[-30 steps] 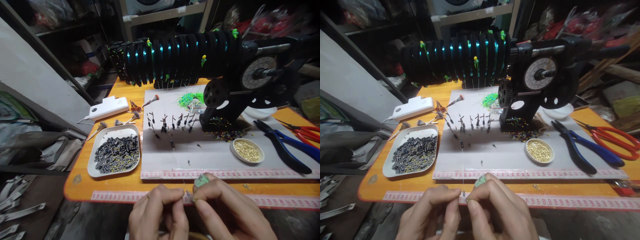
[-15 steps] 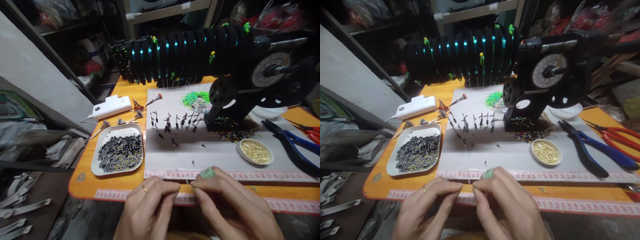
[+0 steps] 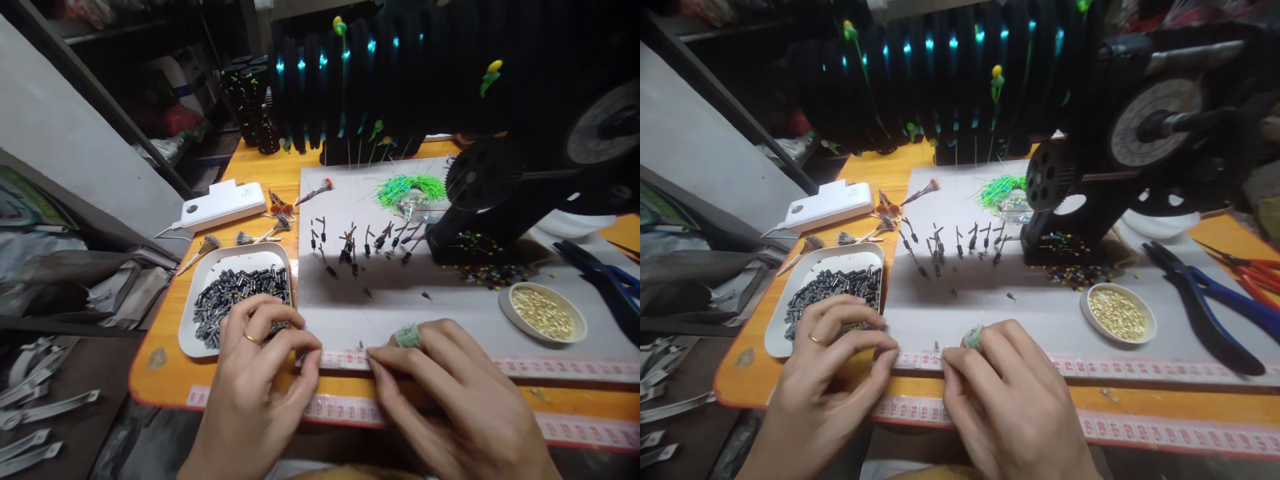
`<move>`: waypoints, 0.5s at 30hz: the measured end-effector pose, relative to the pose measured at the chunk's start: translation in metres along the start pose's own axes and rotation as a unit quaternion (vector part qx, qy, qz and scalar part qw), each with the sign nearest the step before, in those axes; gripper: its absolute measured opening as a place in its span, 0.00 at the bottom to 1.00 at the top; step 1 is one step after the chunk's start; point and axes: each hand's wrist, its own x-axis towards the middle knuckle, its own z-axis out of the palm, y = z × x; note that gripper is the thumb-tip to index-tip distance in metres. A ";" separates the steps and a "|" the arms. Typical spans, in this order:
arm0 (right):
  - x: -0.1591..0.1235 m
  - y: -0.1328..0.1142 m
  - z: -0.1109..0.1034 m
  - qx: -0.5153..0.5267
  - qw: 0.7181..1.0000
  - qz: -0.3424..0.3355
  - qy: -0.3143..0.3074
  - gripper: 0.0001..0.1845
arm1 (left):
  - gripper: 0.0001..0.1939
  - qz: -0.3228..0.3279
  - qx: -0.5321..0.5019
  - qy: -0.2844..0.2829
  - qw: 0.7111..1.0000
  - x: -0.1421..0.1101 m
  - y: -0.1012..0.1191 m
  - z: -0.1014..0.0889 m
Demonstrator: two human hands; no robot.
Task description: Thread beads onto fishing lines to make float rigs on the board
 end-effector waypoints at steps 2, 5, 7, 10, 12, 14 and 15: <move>-0.001 0.000 0.001 0.000 1.000 -0.001 -0.016 0.06 | 0.12 -0.012 0.016 -0.013 1.000 0.000 0.000 0.000; -0.001 0.003 0.001 -0.006 1.000 0.000 -0.029 0.05 | 0.11 -0.040 0.009 -0.016 0.999 0.001 0.004 0.002; -0.001 0.005 0.002 -0.014 0.999 -0.011 -0.027 0.06 | 0.10 -0.066 -0.012 -0.014 0.998 0.002 0.007 0.002; -0.001 0.009 0.005 -0.015 0.999 -0.031 -0.014 0.07 | 0.10 -0.084 -0.037 -0.016 0.996 0.003 0.008 0.002; -0.002 0.010 0.007 -0.012 1.000 -0.025 -0.002 0.06 | 0.10 -0.082 -0.041 -0.027 0.995 0.003 0.007 0.001; -0.005 0.010 0.008 -0.007 1.000 -0.002 0.003 0.05 | 0.10 -0.082 -0.042 -0.034 0.995 0.003 0.005 0.000; -0.007 0.011 0.008 -0.004 1.000 0.011 0.004 0.05 | 0.10 -0.087 -0.041 -0.030 0.995 0.003 0.005 0.000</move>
